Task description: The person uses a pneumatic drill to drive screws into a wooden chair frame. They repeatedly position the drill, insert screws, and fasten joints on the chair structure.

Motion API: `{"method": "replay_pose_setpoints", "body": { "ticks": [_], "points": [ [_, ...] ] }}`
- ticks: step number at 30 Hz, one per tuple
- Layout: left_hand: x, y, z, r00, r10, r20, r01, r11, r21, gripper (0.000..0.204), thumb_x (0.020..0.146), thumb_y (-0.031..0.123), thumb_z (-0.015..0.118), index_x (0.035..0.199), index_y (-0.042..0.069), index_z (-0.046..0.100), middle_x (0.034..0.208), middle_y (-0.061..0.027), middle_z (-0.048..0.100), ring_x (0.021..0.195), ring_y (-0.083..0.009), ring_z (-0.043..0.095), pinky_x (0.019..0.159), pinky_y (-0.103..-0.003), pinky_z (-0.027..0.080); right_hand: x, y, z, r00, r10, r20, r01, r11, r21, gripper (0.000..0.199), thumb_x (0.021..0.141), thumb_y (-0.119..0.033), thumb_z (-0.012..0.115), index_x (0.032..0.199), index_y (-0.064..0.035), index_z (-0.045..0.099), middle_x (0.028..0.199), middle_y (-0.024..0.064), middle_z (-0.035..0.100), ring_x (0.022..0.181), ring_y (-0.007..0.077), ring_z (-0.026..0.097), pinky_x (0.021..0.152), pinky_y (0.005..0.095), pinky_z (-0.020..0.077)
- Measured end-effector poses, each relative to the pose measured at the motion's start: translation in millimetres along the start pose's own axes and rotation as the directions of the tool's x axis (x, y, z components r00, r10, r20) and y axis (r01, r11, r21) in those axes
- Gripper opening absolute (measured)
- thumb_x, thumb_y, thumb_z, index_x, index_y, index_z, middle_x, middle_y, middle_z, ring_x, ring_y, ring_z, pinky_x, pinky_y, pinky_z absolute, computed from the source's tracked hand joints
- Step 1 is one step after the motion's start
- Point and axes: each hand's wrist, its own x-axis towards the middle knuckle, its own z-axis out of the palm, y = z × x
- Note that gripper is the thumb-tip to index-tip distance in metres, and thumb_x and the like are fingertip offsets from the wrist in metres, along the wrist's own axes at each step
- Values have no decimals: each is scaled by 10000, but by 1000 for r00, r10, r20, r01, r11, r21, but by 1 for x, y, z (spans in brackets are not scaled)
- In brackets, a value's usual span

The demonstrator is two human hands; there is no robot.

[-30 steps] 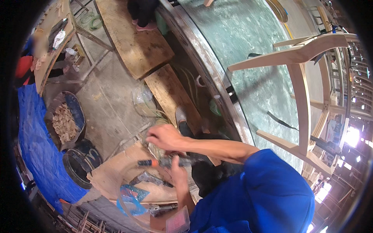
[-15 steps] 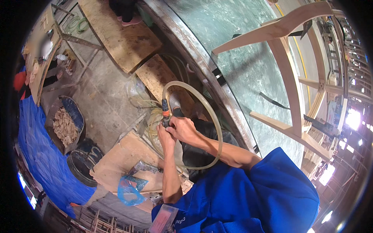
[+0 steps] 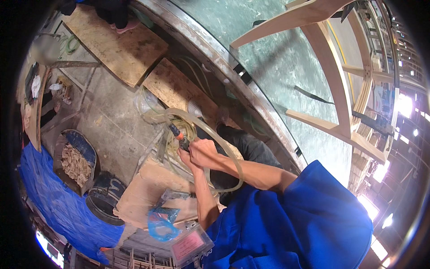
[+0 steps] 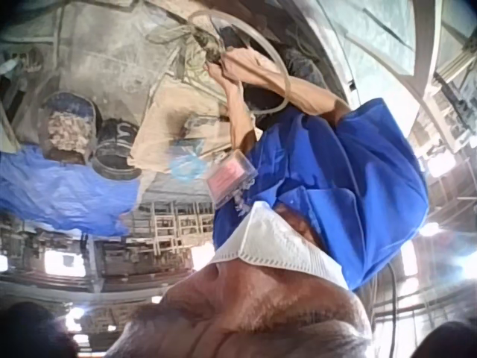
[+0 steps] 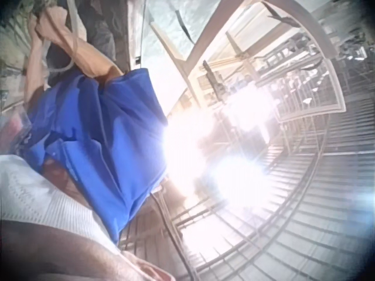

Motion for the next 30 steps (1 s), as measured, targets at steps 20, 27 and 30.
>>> {"method": "replay_pose_setpoints", "body": {
  "ticks": [20,27,30],
  "points": [
    [50,50,-42,979,-154,136,205,681,-703,576,792,98,654,1335,44,470,1066,-120,599,956,-263,600,869,-440,527,159,96,-5,870,94,-484,18,975,223,311,863,-195,673,1127,-32,656,967,240,657,890,419,654,759,476,537],
    [39,32,-34,985,-125,116,170,744,-646,577,769,135,678,1301,13,490,1025,-143,611,921,-276,610,843,-428,534,357,143,-58,839,316,-444,-324,944,59,271,925,-197,552,1139,-55,639,1007,255,662,945,468,642,814,542,521],
    [41,29,-30,988,-76,137,147,748,-648,603,751,132,677,1306,0,483,1015,-158,623,891,-280,617,837,-427,535,411,153,-65,800,368,-475,-405,914,25,241,934,-216,529,1080,-84,668,1067,241,680,999,444,655,861,526,528]
  ]
}}
